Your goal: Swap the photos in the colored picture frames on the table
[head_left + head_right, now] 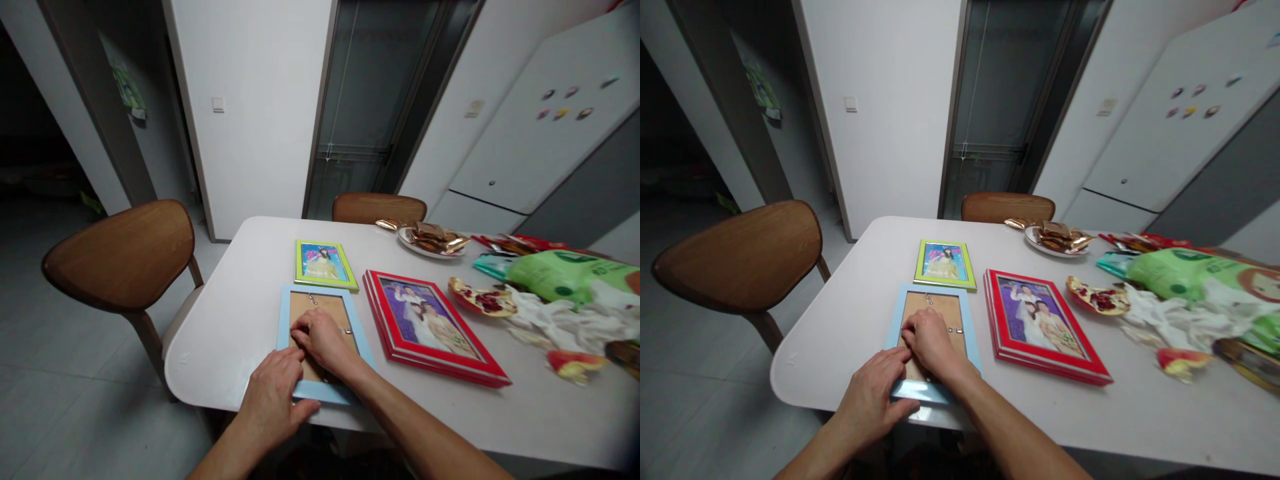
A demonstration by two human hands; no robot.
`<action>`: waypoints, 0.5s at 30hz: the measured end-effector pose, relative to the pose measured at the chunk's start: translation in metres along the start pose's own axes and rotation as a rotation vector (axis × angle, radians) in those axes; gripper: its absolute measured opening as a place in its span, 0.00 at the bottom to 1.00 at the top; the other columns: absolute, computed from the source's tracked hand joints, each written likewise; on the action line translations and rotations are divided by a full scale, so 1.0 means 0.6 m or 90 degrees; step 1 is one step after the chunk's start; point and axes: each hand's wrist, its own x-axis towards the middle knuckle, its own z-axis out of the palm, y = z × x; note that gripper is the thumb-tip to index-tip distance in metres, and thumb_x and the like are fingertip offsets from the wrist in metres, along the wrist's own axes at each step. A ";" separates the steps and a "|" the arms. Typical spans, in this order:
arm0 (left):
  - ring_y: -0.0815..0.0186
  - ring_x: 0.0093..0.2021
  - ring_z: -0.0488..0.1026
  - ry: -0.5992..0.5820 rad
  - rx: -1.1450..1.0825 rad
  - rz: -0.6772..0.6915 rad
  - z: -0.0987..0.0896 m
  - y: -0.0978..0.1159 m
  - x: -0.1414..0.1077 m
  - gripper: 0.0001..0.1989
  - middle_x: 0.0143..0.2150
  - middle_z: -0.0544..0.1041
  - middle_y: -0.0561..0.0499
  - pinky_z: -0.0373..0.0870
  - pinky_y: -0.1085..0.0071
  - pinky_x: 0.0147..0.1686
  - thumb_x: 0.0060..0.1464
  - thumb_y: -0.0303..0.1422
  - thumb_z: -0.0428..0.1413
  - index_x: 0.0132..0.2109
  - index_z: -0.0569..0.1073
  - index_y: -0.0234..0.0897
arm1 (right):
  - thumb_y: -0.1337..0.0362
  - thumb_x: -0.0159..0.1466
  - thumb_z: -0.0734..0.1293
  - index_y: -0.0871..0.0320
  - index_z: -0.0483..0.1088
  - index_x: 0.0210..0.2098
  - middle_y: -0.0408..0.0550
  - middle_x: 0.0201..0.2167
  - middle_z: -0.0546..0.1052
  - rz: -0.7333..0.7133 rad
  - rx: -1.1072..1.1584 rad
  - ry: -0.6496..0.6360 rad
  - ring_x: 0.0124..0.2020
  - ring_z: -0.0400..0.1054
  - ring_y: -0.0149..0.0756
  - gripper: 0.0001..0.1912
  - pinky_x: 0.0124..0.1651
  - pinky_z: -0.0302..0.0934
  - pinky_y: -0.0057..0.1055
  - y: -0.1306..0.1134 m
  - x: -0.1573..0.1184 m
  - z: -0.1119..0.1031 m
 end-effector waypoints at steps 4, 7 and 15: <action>0.58 0.50 0.63 -0.005 0.003 0.004 0.000 0.001 0.000 0.23 0.48 0.69 0.46 0.60 0.60 0.50 0.37 0.33 0.60 0.43 0.65 0.36 | 0.67 0.54 0.61 0.57 0.73 0.27 0.46 0.27 0.75 0.016 -0.008 0.005 0.32 0.64 0.33 0.08 0.38 0.53 0.27 -0.002 0.001 0.001; 0.59 0.49 0.63 0.003 0.004 0.005 0.000 0.001 0.001 0.22 0.48 0.69 0.46 0.60 0.61 0.50 0.37 0.33 0.60 0.43 0.66 0.36 | 0.67 0.54 0.62 0.57 0.73 0.25 0.46 0.26 0.74 -0.017 -0.017 -0.017 0.32 0.63 0.32 0.08 0.38 0.53 0.27 -0.007 -0.002 -0.001; 0.59 0.50 0.63 0.008 0.008 0.006 0.003 -0.004 -0.001 0.18 0.48 0.69 0.46 0.61 0.61 0.50 0.37 0.32 0.60 0.39 0.67 0.36 | 0.70 0.56 0.60 0.56 0.72 0.34 0.47 0.33 0.73 -0.063 0.042 0.002 0.38 0.61 0.33 0.11 0.42 0.53 0.31 0.018 -0.042 -0.023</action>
